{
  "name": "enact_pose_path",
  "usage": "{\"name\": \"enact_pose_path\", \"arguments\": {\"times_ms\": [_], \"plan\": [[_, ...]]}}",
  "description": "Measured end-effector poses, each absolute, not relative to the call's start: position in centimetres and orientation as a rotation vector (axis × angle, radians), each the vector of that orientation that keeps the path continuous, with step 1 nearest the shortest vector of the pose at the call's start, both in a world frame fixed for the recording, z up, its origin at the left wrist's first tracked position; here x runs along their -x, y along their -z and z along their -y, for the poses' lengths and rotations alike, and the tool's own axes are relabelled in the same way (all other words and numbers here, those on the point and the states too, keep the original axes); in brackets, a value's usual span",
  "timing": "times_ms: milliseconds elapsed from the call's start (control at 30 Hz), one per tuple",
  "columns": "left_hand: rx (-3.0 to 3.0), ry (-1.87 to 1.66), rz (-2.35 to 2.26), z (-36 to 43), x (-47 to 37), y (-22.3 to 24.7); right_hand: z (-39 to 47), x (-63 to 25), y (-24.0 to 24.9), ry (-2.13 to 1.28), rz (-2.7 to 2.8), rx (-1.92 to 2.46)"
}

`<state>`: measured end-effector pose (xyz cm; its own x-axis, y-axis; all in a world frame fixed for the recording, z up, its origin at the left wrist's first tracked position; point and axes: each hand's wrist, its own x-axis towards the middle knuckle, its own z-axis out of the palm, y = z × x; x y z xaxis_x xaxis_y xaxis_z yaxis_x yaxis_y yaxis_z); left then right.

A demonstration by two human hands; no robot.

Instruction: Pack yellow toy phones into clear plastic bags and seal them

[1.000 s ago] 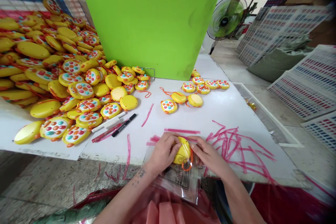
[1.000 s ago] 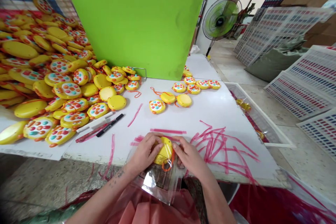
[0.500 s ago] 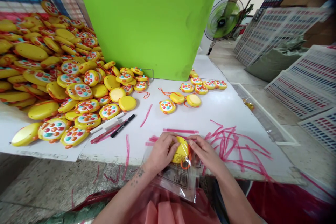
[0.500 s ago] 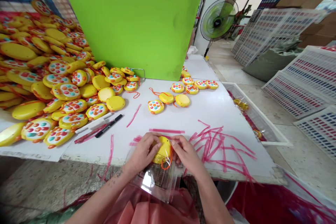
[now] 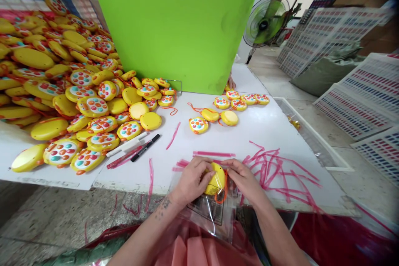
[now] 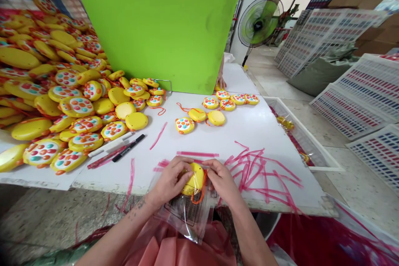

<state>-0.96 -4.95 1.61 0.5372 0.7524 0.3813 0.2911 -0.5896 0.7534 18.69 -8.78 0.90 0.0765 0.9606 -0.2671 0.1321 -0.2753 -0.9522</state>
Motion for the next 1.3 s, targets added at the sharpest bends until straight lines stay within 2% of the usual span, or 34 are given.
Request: {"name": "enact_pose_path", "arguments": {"times_ms": [900, 1300], "plan": [[-2.063, -0.925, -0.831, 4.9, 1.0, -1.5, 8.9, -18.3, -1.0, -1.226, 1.155, 1.544], [-1.889, -0.912, -0.869, 4.5, 1.2, -1.9, 7.4, -17.5, -2.4, -1.048, 1.344, 1.530]]}}
